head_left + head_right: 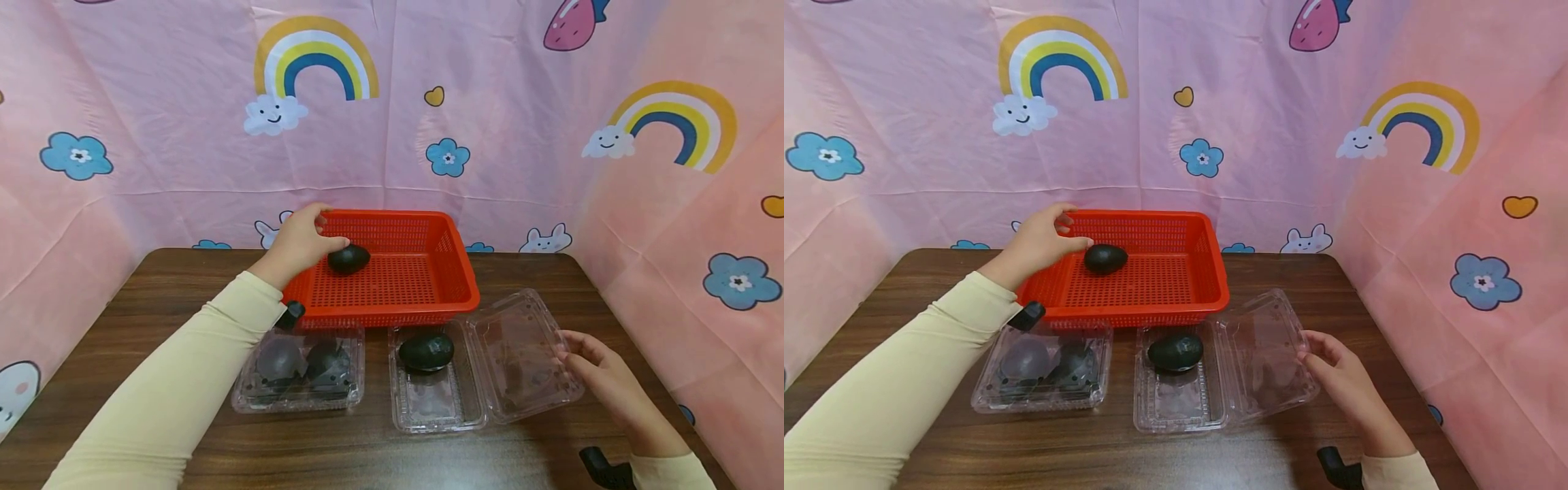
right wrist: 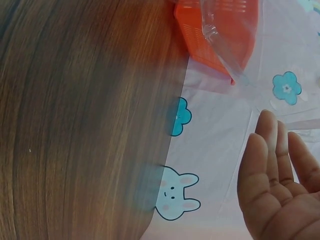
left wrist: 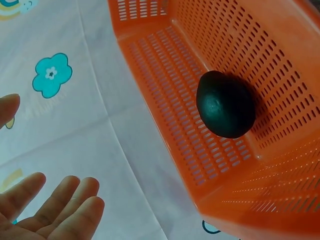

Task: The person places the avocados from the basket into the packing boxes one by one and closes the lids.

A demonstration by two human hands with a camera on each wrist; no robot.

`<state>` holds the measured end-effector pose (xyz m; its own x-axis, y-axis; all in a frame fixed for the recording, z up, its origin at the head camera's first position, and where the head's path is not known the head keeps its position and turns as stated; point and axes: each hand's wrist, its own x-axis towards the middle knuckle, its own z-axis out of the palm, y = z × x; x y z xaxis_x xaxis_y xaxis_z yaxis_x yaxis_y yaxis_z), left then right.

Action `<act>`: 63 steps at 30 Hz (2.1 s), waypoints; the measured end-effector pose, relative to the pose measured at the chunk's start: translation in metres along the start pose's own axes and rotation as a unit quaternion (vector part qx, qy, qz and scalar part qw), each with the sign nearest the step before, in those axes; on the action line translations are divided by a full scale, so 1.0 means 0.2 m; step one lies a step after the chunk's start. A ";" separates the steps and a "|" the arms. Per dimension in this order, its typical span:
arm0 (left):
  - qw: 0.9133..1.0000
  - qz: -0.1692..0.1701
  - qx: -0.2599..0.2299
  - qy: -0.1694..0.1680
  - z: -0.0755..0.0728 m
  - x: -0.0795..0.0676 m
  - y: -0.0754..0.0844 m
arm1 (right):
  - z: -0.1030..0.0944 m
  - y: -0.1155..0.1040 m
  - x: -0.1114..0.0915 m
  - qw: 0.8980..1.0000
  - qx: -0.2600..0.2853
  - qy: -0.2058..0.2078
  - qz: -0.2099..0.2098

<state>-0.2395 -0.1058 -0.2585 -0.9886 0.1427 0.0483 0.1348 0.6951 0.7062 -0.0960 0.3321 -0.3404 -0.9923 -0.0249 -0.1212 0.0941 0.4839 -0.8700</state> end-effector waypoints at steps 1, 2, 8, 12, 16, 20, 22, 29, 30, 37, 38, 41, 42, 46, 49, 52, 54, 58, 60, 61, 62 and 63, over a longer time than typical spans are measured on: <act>1.000 -0.002 -0.003 -0.001 0.00 0.00 0.00 | 0.00 0.00 0.00 1.000 0.000 0.000 -0.002; 1.000 -0.003 -0.004 -0.002 0.00 0.01 0.00 | 0.00 0.00 0.00 1.000 0.000 0.000 -0.002; 1.000 -0.005 0.007 0.001 0.00 0.04 -0.01 | 0.00 0.01 0.00 1.000 -0.005 -0.004 0.000; 1.000 -0.004 0.009 0.002 0.00 0.07 -0.01 | 0.00 0.02 0.00 1.000 -0.004 -0.006 0.005; 1.000 -0.009 0.002 0.000 0.00 0.08 -0.02 | 0.00 0.02 0.00 1.000 -0.003 -0.005 0.006; 1.000 -0.015 -0.002 -0.002 0.00 0.10 -0.02 | 0.00 0.02 0.00 1.000 0.002 -0.003 0.005; 1.000 -0.016 -0.003 -0.002 0.00 0.10 -0.02 | 0.00 0.02 0.00 1.000 0.003 -0.002 0.004; 1.000 -0.021 -0.016 0.000 0.00 0.15 -0.04 | 0.00 0.02 0.01 1.000 -0.002 0.004 0.005; 1.000 -0.021 -0.018 0.003 0.00 0.15 -0.05 | 0.00 0.02 0.01 1.000 -0.001 0.004 0.005; 1.000 -0.013 -0.015 0.011 0.00 0.19 -0.05 | 0.00 0.03 0.01 1.000 -0.001 0.001 0.003; 1.000 -0.014 -0.017 0.011 0.00 0.19 -0.05 | 0.00 0.03 0.01 1.000 0.000 0.001 0.002; 1.000 -0.017 -0.017 0.010 0.00 0.20 -0.04 | 0.00 0.04 0.02 1.000 0.000 0.001 0.001; 1.000 -0.017 -0.015 0.010 0.00 0.21 -0.04 | 0.00 0.04 0.02 1.000 0.000 0.001 0.001; 1.000 -0.020 -0.011 0.008 0.00 0.23 -0.04 | 0.00 0.04 0.02 1.000 -0.002 0.002 0.002; 1.000 -0.024 -0.012 0.008 0.00 0.24 -0.04 | 0.00 0.04 0.02 1.000 -0.006 0.004 0.004; 1.000 -0.026 -0.012 0.010 0.01 0.25 -0.05 | 0.00 0.04 0.02 1.000 -0.015 0.005 0.010; 1.000 -0.023 -0.013 0.010 0.01 0.26 -0.05 | 0.00 0.04 0.02 1.000 -0.018 0.006 0.013; 0.999 -0.020 -0.023 0.009 0.03 0.27 -0.07 | 0.00 0.04 0.02 1.000 -0.024 0.005 0.017; 0.999 -0.020 -0.027 0.011 0.03 0.28 -0.07 | 0.00 0.04 0.02 0.999 -0.025 0.005 0.019; 0.999 -0.022 -0.027 0.015 0.04 0.28 -0.07 | 0.00 0.04 0.02 0.999 -0.025 0.005 0.020; 0.999 -0.023 -0.029 0.016 0.04 0.28 -0.08 | 0.00 0.04 0.02 1.000 -0.024 0.004 0.020; 0.999 -0.023 -0.027 0.017 0.04 0.29 -0.08 | 0.00 0.04 0.02 1.000 -0.023 0.005 0.019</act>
<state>-0.2985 -0.1029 -0.2735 -0.9955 0.0873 0.0377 0.0862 0.6607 0.7457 -0.0986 0.3351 -0.3481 -0.9889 0.0036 -0.1485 0.1283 0.5241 -0.8419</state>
